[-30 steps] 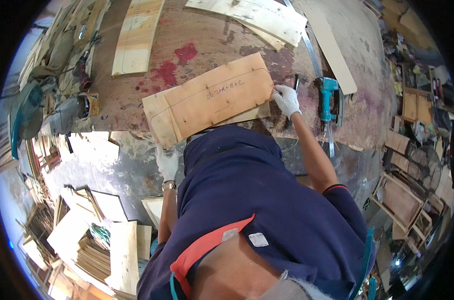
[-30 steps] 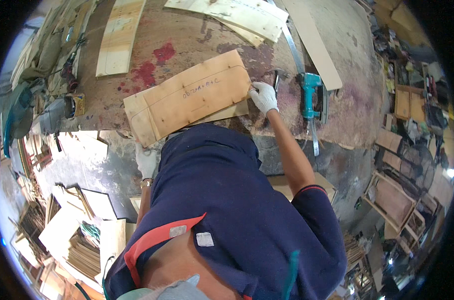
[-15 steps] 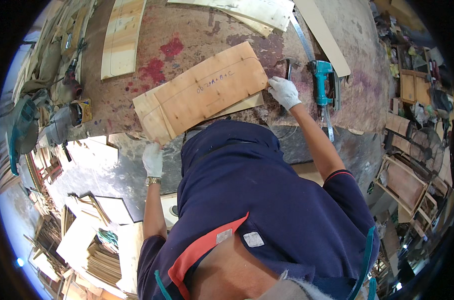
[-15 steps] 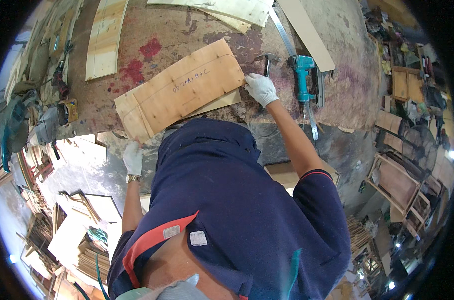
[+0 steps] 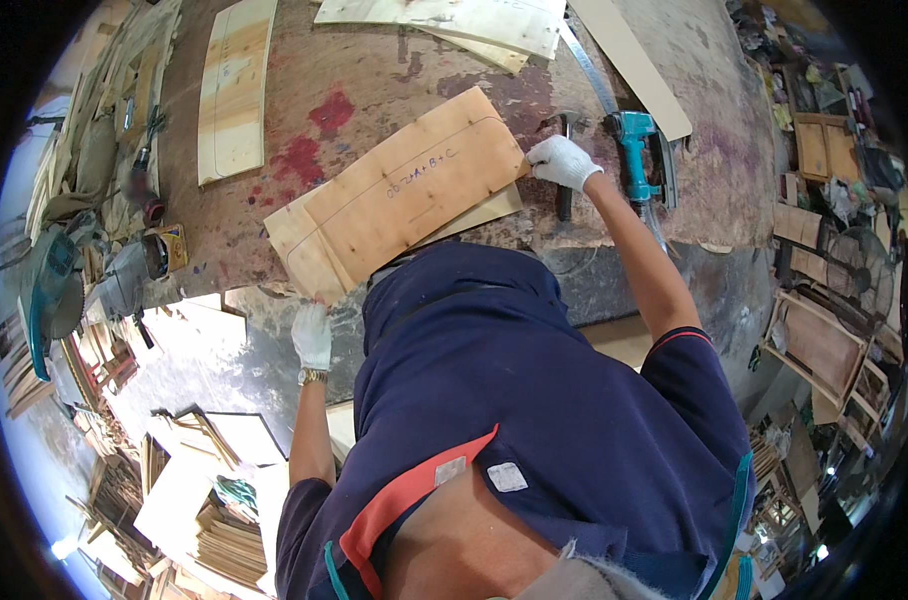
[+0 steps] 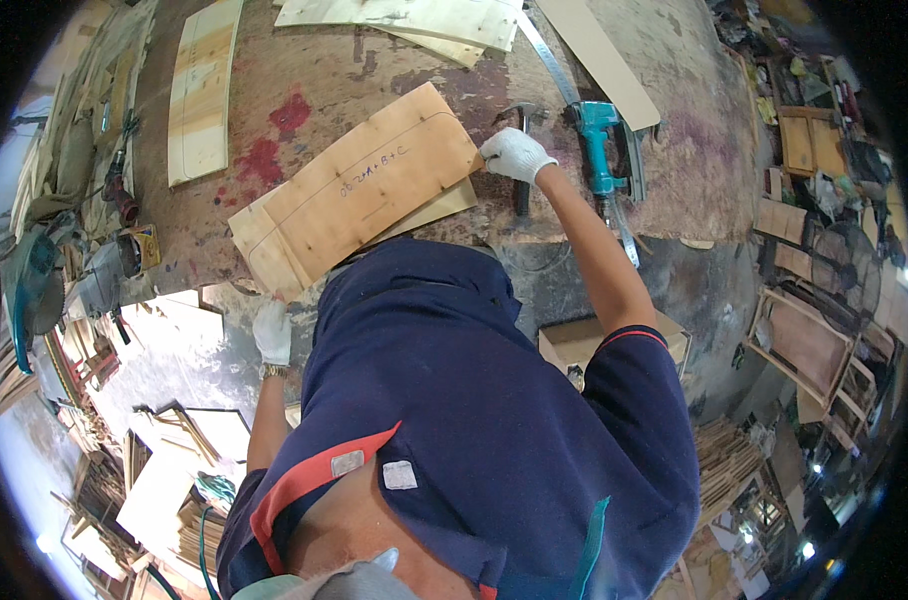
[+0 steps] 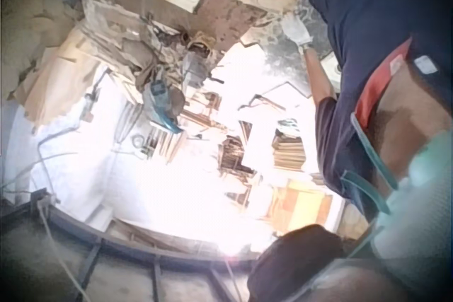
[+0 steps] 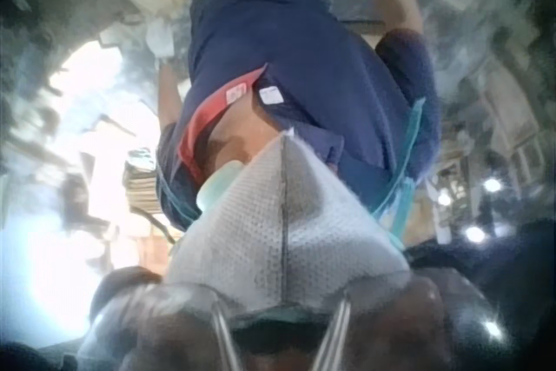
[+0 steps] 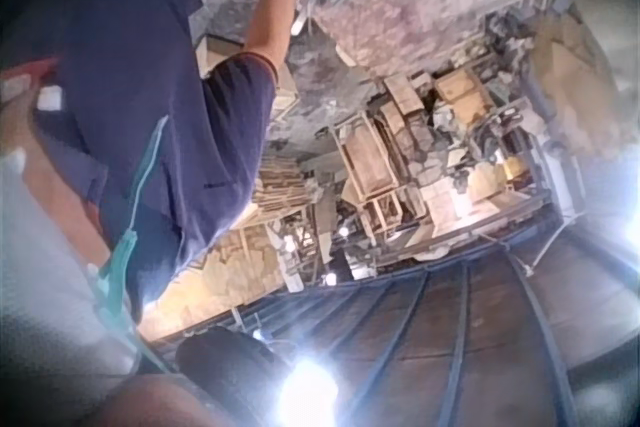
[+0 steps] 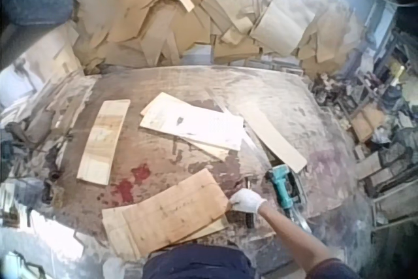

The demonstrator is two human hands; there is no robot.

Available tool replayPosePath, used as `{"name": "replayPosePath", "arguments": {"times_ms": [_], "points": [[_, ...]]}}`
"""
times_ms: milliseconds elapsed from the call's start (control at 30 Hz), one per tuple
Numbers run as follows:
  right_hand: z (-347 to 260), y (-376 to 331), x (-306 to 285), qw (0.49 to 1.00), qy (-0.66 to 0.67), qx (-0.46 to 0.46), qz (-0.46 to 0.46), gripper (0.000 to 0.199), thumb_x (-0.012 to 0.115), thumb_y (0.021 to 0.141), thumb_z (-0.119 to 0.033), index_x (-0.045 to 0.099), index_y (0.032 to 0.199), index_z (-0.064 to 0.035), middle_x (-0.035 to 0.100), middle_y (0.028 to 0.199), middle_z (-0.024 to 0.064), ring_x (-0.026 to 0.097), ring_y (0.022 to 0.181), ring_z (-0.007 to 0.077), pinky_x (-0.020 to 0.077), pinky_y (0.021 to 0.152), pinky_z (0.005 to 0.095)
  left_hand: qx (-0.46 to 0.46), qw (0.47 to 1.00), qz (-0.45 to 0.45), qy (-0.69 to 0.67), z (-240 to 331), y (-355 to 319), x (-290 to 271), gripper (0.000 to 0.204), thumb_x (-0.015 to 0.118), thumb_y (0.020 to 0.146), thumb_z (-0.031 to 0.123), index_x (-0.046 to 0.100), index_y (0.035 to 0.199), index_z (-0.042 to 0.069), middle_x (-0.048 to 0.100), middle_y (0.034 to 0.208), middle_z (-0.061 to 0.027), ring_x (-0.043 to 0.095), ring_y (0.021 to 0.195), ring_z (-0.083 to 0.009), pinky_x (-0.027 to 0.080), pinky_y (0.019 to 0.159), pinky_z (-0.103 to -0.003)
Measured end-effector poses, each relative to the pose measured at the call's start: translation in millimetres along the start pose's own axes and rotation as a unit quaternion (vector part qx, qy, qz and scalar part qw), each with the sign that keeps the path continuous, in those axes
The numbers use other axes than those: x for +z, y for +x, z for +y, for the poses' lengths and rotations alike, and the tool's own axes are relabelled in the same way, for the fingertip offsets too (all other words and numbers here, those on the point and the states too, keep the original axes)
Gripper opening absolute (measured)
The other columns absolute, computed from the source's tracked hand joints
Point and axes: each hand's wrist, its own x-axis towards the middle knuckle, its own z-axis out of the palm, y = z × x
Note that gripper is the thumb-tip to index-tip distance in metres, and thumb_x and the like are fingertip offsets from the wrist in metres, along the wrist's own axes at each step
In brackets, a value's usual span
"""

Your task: The person aligns two curved wooden pieces on a workbench, marks them with a pen, and uses a nail gun and hammer to fasten them together. The person repeatedly adjusts the pieces and secures them with nails.

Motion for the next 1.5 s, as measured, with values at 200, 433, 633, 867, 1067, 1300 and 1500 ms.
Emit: {"name": "replayPosePath", "arguments": {"times_ms": [200,433,633,867,1067,1300,1500], "points": [[0,-3,3,0.999,-0.033,-0.009,0.010,0.017,0.069,0.080,-0.014,0.076,0.093,-0.0060,0.072,0.089,0.0173,0.070,0.089,0.0373,0.0556,0.082,0.0469,-0.031,0.997,-0.063,0.037,1,-5,4,0.040,0.066,0.084,0.006,0.066,0.125,0.004,0.068,0.099,-0.0132,0.064,0.094,-0.0330,0.054,0.085,-0.043],[-15,-16,13,0.995,-0.099,0.029,0.010,0.014,0.065,0.087,-0.017,0.073,0.094,-0.0087,0.071,0.096,0.0125,0.069,0.094,0.0359,0.0549,0.083,0.0485,0.011,0.999,0.006,0.051,4,0,2,0.030,0.064,0.089,0.008,0.067,0.118,0.003,0.068,0.094,-0.0130,0.066,0.092,-0.0306,0.055,0.080,-0.042],[-4,-9,9,0.998,-0.053,-0.005,0.027,0.014,0.069,0.083,-0.016,0.075,0.093,-0.0069,0.071,0.090,0.0149,0.069,0.090,0.0377,0.0547,0.083,0.0484,0.016,0.998,-0.005,0.058,6,1,0,0.018,0.062,0.092,0.008,0.066,0.109,0.004,0.068,0.090,-0.0114,0.067,0.087,-0.0278,0.055,0.077,-0.040],[-6,-4,0,1.000,-0.031,0.005,-0.004,0.016,0.070,0.080,-0.015,0.076,0.092,-0.0064,0.073,0.090,0.0169,0.070,0.088,0.0377,0.0557,0.083,0.0475,0.005,0.998,-0.013,0.065,8,-1,2,0.016,0.062,0.091,0.007,0.065,0.107,0.004,0.067,0.092,-0.0107,0.066,0.088,-0.0275,0.055,0.077,-0.040],[-6,-3,-4,1.000,0.002,-0.026,0.006,0.017,0.074,0.080,-0.015,0.074,0.091,-0.0019,0.069,0.085,0.0192,0.068,0.083,0.0401,0.0537,0.076,0.0464,-0.005,0.998,-0.005,0.065,6,-3,6,0.021,0.063,0.089,0.007,0.065,0.110,0.006,0.068,0.095,-0.0102,0.066,0.090,-0.0284,0.055,0.078,-0.041],[-5,-5,-1,1.000,0.001,0.013,-0.004,0.020,0.071,0.080,-0.017,0.076,0.095,-0.0057,0.072,0.089,0.0190,0.069,0.088,0.0396,0.0546,0.081,0.0472,-0.029,0.997,-0.019,0.070,0,-9,12,0.030,0.066,0.088,0.011,0.066,0.117,0.007,0.070,0.095,-0.0118,0.067,0.089,-0.0307,0.055,0.077,-0.042],[-49,1,-30,0.995,0.026,0.097,0.013,0.025,0.069,0.085,-0.024,0.074,0.097,-0.0026,0.072,0.092,0.0222,0.069,0.090,0.0410,0.0530,0.080,0.0467,-0.248,0.967,-0.046,-0.038,24,12,-22,0.040,0.070,0.092,0.019,0.064,0.128,0.002,0.072,0.101,-0.0156,0.069,0.089,-0.0332,0.054,0.076,-0.043]]}}
